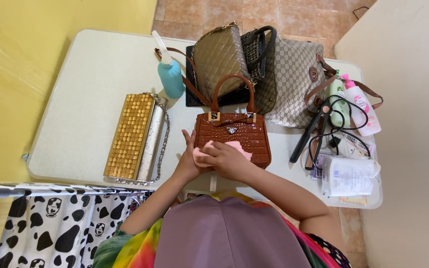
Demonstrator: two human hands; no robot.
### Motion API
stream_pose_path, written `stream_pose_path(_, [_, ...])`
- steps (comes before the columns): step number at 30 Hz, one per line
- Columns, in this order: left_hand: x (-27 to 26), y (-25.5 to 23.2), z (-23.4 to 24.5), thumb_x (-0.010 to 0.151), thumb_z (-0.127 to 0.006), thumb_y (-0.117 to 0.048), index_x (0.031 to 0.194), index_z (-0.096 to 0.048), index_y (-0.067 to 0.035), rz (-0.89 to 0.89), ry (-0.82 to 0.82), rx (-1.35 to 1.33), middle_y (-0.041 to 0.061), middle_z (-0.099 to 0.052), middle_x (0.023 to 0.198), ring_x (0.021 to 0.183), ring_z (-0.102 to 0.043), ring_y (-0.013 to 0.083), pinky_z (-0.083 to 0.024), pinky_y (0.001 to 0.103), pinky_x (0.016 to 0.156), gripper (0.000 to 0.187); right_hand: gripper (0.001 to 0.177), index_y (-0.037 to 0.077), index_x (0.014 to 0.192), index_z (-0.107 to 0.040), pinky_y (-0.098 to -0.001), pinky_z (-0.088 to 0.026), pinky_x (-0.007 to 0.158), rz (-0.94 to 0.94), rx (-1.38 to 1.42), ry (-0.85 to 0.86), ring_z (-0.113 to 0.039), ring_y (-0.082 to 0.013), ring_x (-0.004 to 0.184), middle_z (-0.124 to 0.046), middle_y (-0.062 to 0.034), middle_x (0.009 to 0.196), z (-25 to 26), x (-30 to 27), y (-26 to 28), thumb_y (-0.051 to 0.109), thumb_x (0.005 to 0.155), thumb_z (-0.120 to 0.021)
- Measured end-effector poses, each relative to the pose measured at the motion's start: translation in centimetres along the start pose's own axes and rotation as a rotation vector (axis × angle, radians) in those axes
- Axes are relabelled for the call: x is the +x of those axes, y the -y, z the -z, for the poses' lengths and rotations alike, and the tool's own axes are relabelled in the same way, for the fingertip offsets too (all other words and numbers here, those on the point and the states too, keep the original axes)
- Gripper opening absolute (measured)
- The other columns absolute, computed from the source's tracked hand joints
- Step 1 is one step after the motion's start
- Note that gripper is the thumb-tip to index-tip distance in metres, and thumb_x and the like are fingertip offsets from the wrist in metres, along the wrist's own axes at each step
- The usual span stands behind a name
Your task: The person sprays a brown handbag with a cleaning solution and wipes it with a pink cloth. They clean the exterior, handles, and interior of the bag, then close it and continue wiping the exterior.
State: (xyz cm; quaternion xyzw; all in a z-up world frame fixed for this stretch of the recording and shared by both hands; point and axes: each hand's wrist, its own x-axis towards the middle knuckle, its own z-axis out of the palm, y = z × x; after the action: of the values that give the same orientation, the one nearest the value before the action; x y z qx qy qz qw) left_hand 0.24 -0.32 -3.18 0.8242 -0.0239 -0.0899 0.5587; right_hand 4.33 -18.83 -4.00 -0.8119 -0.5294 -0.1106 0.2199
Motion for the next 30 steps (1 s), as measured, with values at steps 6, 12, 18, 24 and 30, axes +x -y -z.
stream_pose_path(6, [-0.5, -1.5, 0.8, 0.062, -0.096, -0.040, 0.150, 0.033, -0.002, -0.003, 0.014, 0.093, 0.031, -0.017, 0.163, 0.141, -0.036, 0.0531, -0.039, 0.060, 0.116, 0.161, 0.051, 0.030, 0.125, -0.068, -0.0443, -0.052, 0.092, -0.094, -0.068, 0.113, -0.061, -0.0361, 0.115, -0.066, -0.0014, 0.127, 6.7, -5.3, 0.9, 0.003, 0.083, -0.057])
stream_pose_path(12, [-0.3, -2.3, 1.2, 0.058, -0.098, -0.046, 0.153, 0.027, 0.000, 0.050, 0.045, 0.057, 0.027, -0.015, 0.165, 0.144, -0.031, 0.0514, -0.034, 0.060, 0.119, 0.163, 0.045, 0.029, 0.115, -0.073, -0.0473, -0.052, 0.091, -0.257, -0.009, 0.067, -0.064, -0.0380, 0.111, -0.070, -0.0017, 0.125, 11.8, -13.1, -1.6, -0.001, 0.086, -0.057])
stream_pose_path(18, [-0.5, -2.8, 1.2, 0.060, -0.096, -0.050, 0.152, 0.031, -0.003, 0.045, 0.056, 0.078, 0.026, -0.011, 0.166, 0.147, -0.027, 0.0484, -0.031, 0.057, 0.122, 0.164, 0.040, 0.031, 0.111, -0.078, -0.0459, -0.055, 0.086, -0.325, 0.071, -0.046, -0.068, -0.0366, 0.104, -0.073, -0.0005, 0.119, 10.9, -13.1, -2.3, 0.004, 0.083, -0.067])
stream_pose_path(24, [-0.7, -2.1, 1.1, 0.061, -0.096, -0.050, 0.154, 0.030, -0.005, 0.051, 0.058, 0.101, 0.022, -0.011, 0.167, 0.149, -0.026, 0.0451, -0.032, 0.055, 0.122, 0.162, 0.044, 0.027, 0.113, -0.076, -0.0506, -0.056, 0.088, -0.111, 0.084, -0.024, -0.066, -0.0396, 0.106, -0.072, -0.0039, 0.119, 7.2, -5.2, -1.3, 0.001, 0.079, -0.071])
stream_pose_path(30, [0.3, 1.6, -0.3, 0.064, -0.095, -0.032, 0.150, 0.037, -0.007, -0.006, 0.029, 0.055, 0.023, -0.012, 0.167, 0.142, -0.035, 0.0507, -0.037, 0.060, 0.118, 0.160, 0.042, 0.029, 0.116, -0.071, -0.0468, -0.056, 0.088, 0.007, 0.063, -0.001, -0.066, -0.0359, 0.107, -0.069, -0.0023, 0.120, 1.7, 1.1, 0.3, 0.010, 0.080, -0.070])
